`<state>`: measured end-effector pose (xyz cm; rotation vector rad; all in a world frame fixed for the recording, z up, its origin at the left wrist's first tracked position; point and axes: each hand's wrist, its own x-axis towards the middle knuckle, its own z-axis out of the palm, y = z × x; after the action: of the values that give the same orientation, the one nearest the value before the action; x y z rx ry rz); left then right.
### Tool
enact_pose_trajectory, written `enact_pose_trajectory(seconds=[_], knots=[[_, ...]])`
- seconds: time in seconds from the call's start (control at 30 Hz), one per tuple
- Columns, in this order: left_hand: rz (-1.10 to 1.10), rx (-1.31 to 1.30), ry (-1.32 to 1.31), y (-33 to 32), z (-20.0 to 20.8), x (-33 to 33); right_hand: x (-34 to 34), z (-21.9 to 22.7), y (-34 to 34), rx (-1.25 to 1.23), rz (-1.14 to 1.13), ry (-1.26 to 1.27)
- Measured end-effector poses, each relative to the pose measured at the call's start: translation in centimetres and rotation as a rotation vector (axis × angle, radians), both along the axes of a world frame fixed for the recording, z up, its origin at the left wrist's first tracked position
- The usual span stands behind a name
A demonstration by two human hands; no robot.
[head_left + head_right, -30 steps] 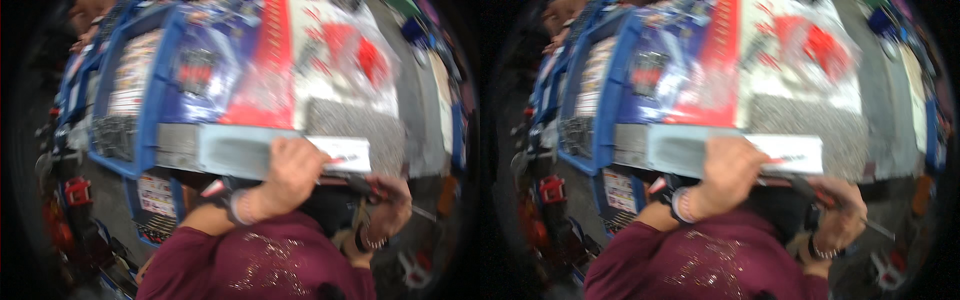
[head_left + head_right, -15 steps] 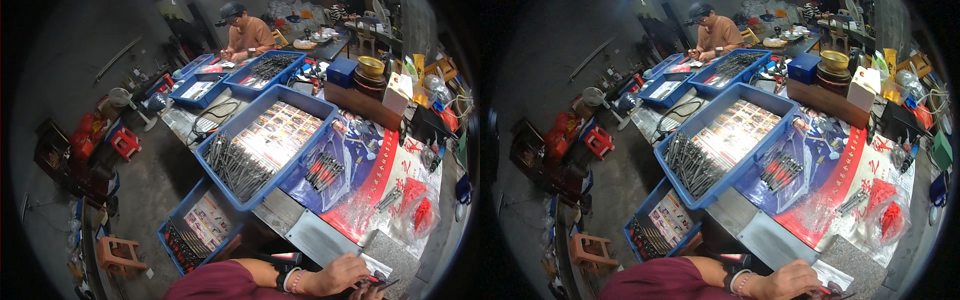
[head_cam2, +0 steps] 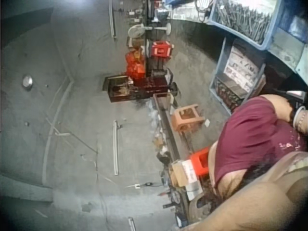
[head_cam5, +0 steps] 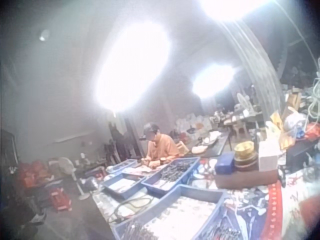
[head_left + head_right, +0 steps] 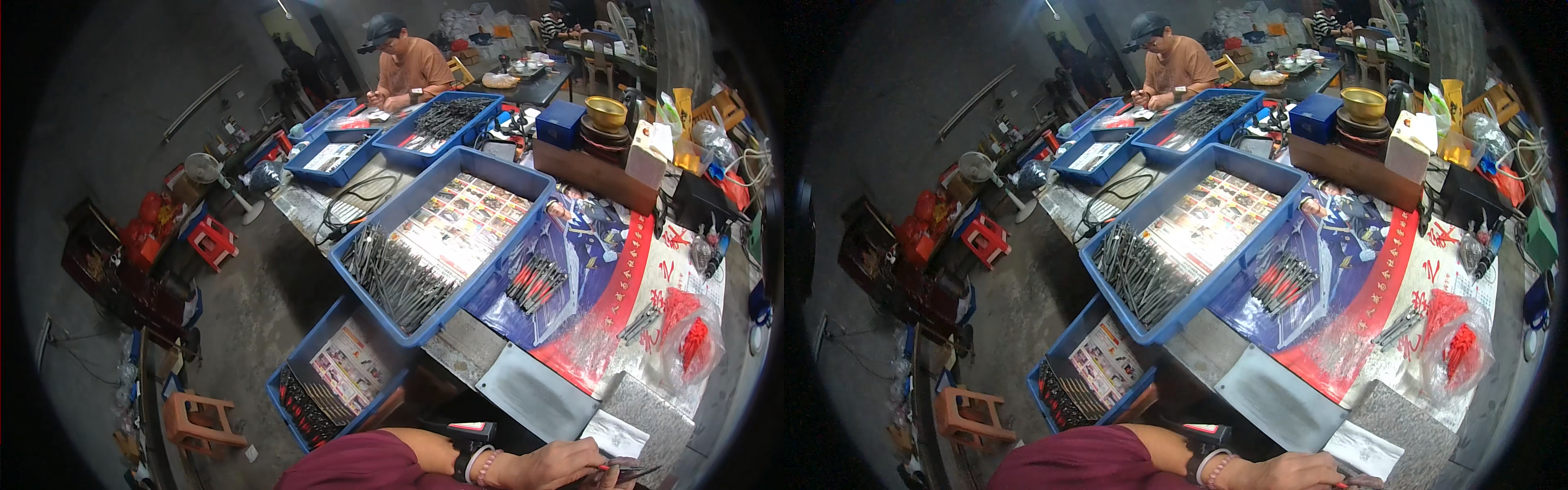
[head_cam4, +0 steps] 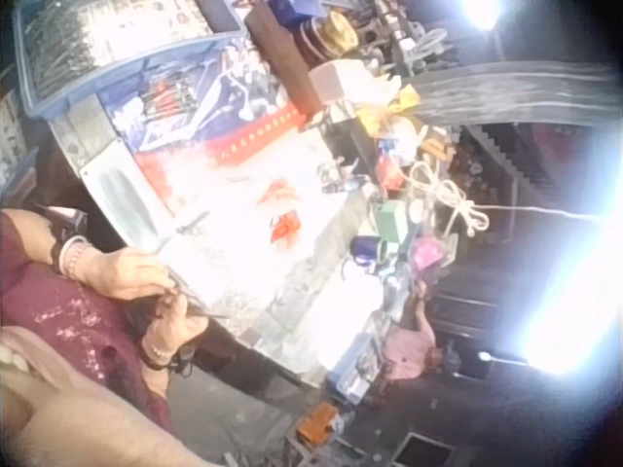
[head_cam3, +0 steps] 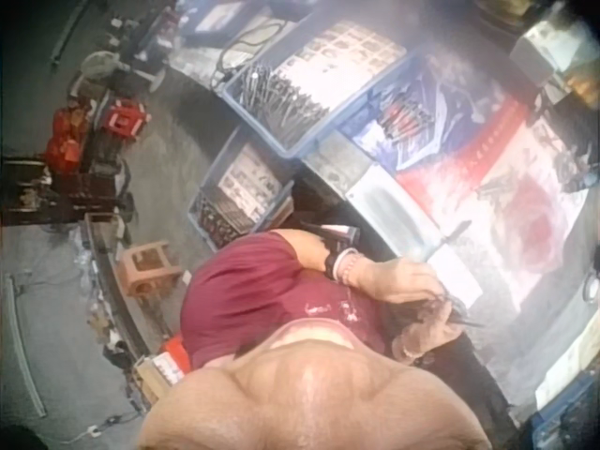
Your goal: The person repeatedly picks up thin metal rods and red plastic sleeves, slides the sleeves onto the rods, and places the assembled pieces into a blue bin. The person also uses a small hammer to tap the rods while seated at a cluttered workbench.
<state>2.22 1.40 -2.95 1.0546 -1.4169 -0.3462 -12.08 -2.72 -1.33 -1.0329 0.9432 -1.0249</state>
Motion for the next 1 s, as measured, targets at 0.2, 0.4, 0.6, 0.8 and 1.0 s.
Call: enact_pose_trajectory(seconds=[0.2,0.4,0.6,0.8,1.0], knots=[[-0.292,0.397,0.359,0.1,-0.1,0.3,0.2,-0.7,-0.4,-0.02,-0.014,0.092],[0.019,0.116,-0.265,0.5,-0.5,1.7,-0.7,-2.3,-0.3,0.135,-0.078,-0.051],[-0.02,0.241,-0.305,0.0,-1.2,4.0,-3.7,-1.4,-0.8,-0.357,-0.067,0.182],[-0.101,0.278,-0.316,0.1,-0.8,3.8,-2.5,1.6,-1.8,-0.615,0.2,0.602],[-0.169,0.319,-0.348,0.6,-0.5,3.6,-1.7,1.5,-2.5,-0.825,0.535,0.83]])
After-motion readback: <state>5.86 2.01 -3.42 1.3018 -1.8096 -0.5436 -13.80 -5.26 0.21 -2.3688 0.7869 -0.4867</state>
